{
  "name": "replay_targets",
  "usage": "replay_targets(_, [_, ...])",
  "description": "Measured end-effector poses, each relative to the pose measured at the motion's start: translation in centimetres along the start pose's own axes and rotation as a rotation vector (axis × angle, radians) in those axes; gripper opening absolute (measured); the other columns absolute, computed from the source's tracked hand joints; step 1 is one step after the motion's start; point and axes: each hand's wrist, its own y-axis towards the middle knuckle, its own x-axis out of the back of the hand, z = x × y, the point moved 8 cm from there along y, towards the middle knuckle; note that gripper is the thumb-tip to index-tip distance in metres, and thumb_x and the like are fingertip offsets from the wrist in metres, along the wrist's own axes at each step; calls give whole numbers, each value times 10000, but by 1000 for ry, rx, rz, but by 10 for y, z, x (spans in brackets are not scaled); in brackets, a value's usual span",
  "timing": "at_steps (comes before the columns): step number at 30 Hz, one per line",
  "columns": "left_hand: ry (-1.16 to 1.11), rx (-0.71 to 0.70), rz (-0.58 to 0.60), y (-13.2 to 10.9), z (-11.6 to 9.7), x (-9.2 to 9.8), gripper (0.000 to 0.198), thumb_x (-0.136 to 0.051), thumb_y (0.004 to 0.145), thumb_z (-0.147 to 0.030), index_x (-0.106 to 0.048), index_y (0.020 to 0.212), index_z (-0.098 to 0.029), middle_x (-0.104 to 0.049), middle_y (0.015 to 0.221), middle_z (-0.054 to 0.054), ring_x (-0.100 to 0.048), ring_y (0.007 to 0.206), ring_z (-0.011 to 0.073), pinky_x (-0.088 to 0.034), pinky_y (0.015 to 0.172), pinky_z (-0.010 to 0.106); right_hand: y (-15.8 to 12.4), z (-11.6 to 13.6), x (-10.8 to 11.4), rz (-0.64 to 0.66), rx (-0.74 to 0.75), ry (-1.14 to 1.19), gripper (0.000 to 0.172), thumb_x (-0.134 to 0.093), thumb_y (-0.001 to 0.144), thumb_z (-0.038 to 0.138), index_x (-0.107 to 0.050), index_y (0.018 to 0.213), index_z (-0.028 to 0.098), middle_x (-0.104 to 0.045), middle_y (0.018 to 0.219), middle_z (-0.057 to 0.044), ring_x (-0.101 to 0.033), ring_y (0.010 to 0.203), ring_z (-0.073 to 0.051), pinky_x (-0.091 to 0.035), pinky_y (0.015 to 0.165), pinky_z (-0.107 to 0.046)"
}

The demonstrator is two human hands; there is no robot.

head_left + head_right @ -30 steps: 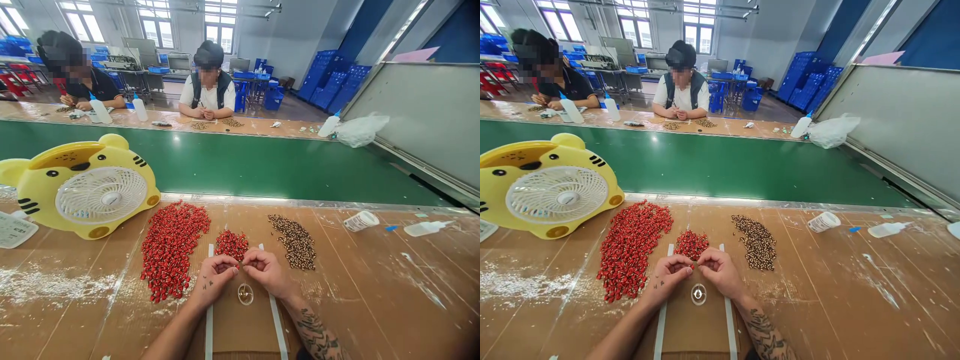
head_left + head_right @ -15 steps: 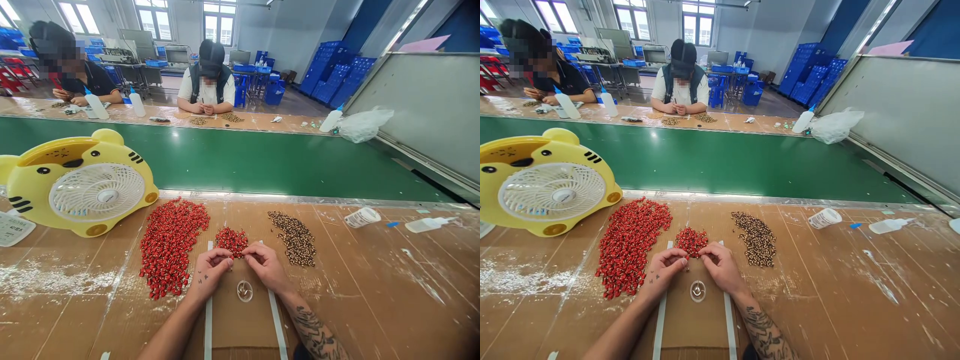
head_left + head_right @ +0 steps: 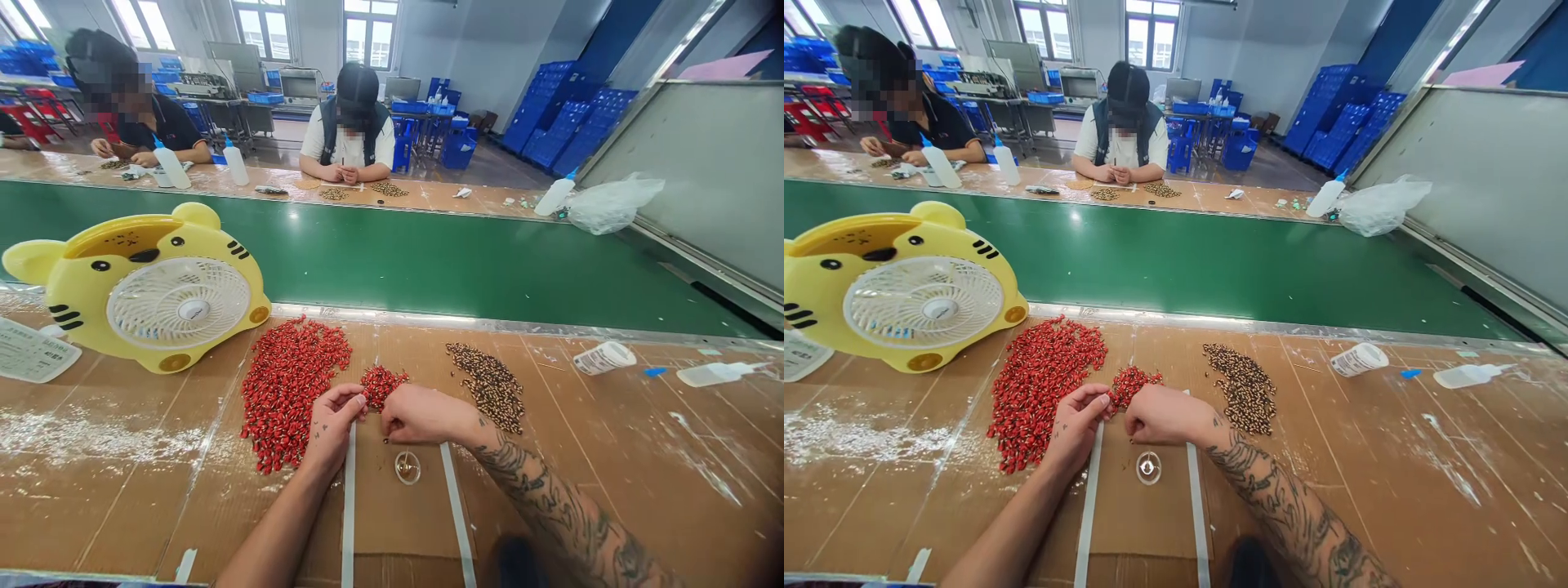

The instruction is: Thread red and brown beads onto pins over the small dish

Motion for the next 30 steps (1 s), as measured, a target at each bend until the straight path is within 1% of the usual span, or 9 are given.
replay_targets(2, [-15, -11, 6, 1, -1, 1, 236, -845, 640, -252, -747, 812, -124, -682, 613, 9, -593, 560, 106, -470, 558, 200, 10, 4, -9, 73, -29, -135, 172, -617, 743, 113, -734, 645, 193, -618, 545, 15, -432, 454, -105, -256, 473, -243])
replay_targets(5, [-29, -25, 11, 2, -1, 3, 225, -839, 651, -245, -746, 817, -125, -674, 608, 6, -591, 556, 105, -470, 551, 200, 20, 8, -21, 119, -67, -289, 150, -608, 730, 97, -745, 700, 149, -675, 620, -60, -504, 489, -135, -259, 483, -257])
replay_targets(8, [-30, -26, 15, 3, -1, 3, 205, -825, 665, -242, -748, 815, -126, -666, 591, 1, -587, 550, 104, -467, 543, 196, 23, 9, -26, 126, -80, -326, 156, -591, 723, 71, -742, 728, 107, -695, 662, -118, -554, 531, -165, -265, 497, -269])
replay_targets(10, [-25, -29, 16, 2, -2, 3, 190, -817, 671, -236, -749, 811, -128, -669, 594, -1, -586, 548, 102, -466, 540, 191, 20, 9, -24, 121, -68, -307, 134, -597, 714, 92, -728, 706, 120, -691, 656, -104, -551, 537, -163, -258, 494, -267])
replay_targets(12, [-20, -35, 16, 1, -3, 2, 170, -811, 674, -223, -750, 804, -132, -674, 594, -3, -586, 544, 101, -469, 538, 188, 15, 8, -18, 67, -59, -210, 99, -603, 694, 112, -693, 677, 148, -669, 631, -54, -523, 531, -141, -253, 484, -252])
replay_targets(15, [118, -82, 52, -3, -7, -1, 132, -780, 703, -205, -756, 813, -138, -715, 658, 20, -622, 579, 124, -500, 566, 207, 1, 0, 0, -122, -104, 28, 90, -578, 676, 93, -626, 683, 168, -619, 615, 17, -491, 536, -102, -283, 489, -208])
replay_targets(20, [565, -388, 255, -17, -19, -22, 136, -678, 788, -143, -777, 874, -179, -762, 886, 75, -700, 812, 197, -558, 728, 270, -19, -15, 10, -373, -191, 240, 100, -539, 726, 85, -592, 704, 166, -567, 611, 40, -502, 556, -85, -355, 538, -174])
replay_targets(24, [699, -552, 304, -23, -24, -31, 209, -631, 806, -80, -779, 892, -200, -766, 893, 72, -709, 835, 191, -565, 778, 285, -25, -14, 11, -447, -193, 220, 109, -554, 727, 73, -604, 709, 168, -581, 622, 35, -513, 567, -92, -372, 563, -182])
replay_targets(30, [725, -609, 311, -24, -29, -35, 198, -658, 791, -60, -779, 871, -194, -770, 850, 65, -720, 789, 180, -578, 734, 261, -26, -11, 16, -472, -209, 132, 111, -580, 737, 72, -622, 696, 165, -611, 627, 20, -534, 574, -105, -374, 575, -197])
